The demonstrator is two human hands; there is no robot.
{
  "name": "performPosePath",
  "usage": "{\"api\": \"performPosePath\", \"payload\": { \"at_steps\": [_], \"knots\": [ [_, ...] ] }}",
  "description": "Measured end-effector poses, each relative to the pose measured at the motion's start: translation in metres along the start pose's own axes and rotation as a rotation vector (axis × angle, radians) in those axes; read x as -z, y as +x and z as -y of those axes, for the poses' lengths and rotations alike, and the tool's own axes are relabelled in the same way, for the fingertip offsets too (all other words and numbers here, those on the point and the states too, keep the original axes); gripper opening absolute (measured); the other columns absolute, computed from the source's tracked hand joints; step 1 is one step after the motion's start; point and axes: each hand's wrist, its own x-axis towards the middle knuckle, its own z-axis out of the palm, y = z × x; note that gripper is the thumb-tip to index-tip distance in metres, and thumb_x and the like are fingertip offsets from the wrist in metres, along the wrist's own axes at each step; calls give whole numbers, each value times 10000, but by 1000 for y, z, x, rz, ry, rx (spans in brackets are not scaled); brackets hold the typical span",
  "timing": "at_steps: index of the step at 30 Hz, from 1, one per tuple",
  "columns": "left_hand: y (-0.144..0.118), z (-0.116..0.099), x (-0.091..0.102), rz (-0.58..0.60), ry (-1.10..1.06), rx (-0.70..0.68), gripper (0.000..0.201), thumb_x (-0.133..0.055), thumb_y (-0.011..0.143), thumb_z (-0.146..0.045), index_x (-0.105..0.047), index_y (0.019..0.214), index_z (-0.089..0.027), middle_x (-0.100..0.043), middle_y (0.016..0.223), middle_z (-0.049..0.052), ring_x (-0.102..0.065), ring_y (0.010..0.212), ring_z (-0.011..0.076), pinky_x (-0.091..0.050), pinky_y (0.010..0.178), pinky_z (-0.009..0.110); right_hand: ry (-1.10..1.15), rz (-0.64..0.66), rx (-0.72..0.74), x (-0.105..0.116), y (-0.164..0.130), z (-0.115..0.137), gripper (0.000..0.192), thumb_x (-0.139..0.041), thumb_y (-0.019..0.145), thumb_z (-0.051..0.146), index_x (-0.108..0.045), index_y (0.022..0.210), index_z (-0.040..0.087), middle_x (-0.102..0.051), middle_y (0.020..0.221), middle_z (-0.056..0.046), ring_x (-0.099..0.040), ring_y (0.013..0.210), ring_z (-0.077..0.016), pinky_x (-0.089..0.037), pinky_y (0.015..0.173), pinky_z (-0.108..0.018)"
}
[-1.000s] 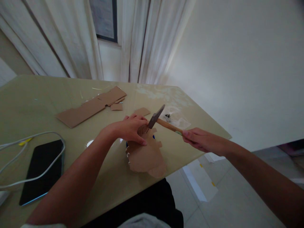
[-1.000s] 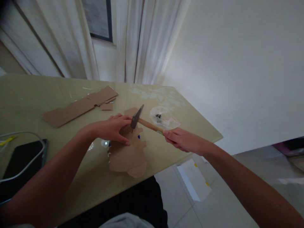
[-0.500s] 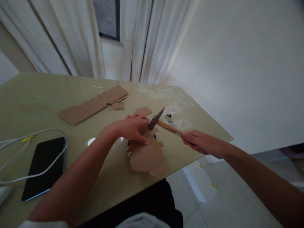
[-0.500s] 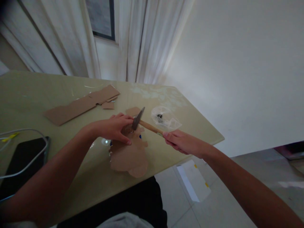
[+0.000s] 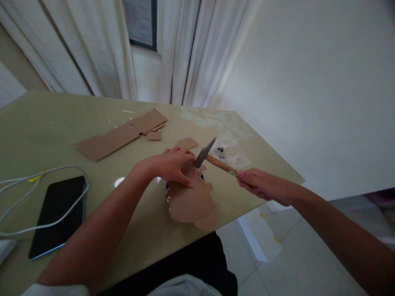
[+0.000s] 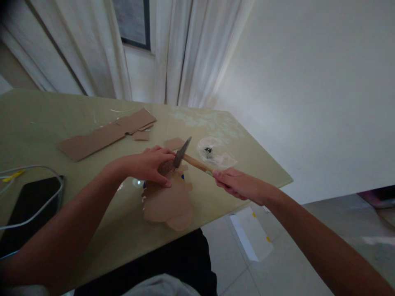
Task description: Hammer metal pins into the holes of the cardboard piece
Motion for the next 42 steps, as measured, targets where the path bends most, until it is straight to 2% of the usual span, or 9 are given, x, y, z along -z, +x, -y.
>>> {"api": "performPosePath", "payload": {
  "at_steps": [4, 10, 16, 23, 30, 36, 39, 42],
  "knots": [
    [-1, -1, 1, 3, 0, 11, 749, -871, 802, -651, -720, 1449, -305, -583, 1690, 104, -476, 1528, 444, -372, 1273, 630, -30, 25, 4, -1, 3, -1, 780, -601, 848, 1013, -469, 801, 246, -344, 646, 87, -226, 517, -70, -189, 397, -173],
    [-1, -2, 0, -4, 15, 23, 782, -891, 799, -640, -705, 1473, -290, -573, 1702, 115, -485, 1522, 437, -367, 1278, 624, -77, 46, 14, -5, 4, 2, 830, -524, 823, 1075, -465, 810, 247, -350, 659, 78, -250, 527, -76, -201, 415, -183],
    [0, -1, -1, -15, 12, 31, 809, -910, 780, -646, -704, 1470, -278, -582, 1696, 121, -495, 1523, 443, -370, 1279, 624, -90, 39, 4, -10, 9, 0, 830, -545, 824, 1065, -499, 820, 236, -379, 705, 62, -280, 562, -81, -233, 446, -193],
    [0, -2, 0, -11, 6, 22, 816, -905, 794, -626, -680, 1501, -286, -588, 1690, 110, -487, 1519, 429, -377, 1274, 623, -17, 80, -16, -11, 13, -10, 787, -565, 871, 1018, -519, 838, 233, -371, 683, 70, -242, 561, -81, -175, 427, -189],
    [-1, -3, 0, -13, 30, 29, 790, -899, 792, -638, -692, 1471, -291, -575, 1704, 119, -487, 1537, 430, -371, 1284, 629, -75, 93, 78, -12, 10, -7, 785, -605, 865, 1005, -490, 798, 231, -402, 709, 61, -305, 567, -74, -226, 435, -189],
    [-1, -3, 0, -4, 49, 34, 767, -892, 800, -649, -695, 1460, -312, -562, 1718, 113, -498, 1537, 433, -389, 1268, 619, -91, 122, 68, -13, 8, -10, 762, -619, 885, 978, -532, 833, 223, -467, 737, 53, -360, 541, -67, -278, 436, -208],
    [-1, -5, 0, -3, 54, 45, 794, -896, 793, -657, -686, 1477, -312, -562, 1719, 117, -493, 1542, 437, -390, 1268, 605, -88, 83, 93, -15, 7, -11, 776, -594, 882, 995, -507, 807, 227, -443, 717, 59, -343, 533, -66, -269, 435, -210],
    [-1, -7, 1, 1, 55, 46, 802, -888, 791, -665, -692, 1467, -280, -577, 1701, 133, -504, 1524, 441, -396, 1264, 596, -105, -28, 146, -18, 6, -8, 815, -544, 864, 1037, -475, 760, 231, -401, 684, 63, -312, 548, -72, -237, 444, -211]
  ]
}}
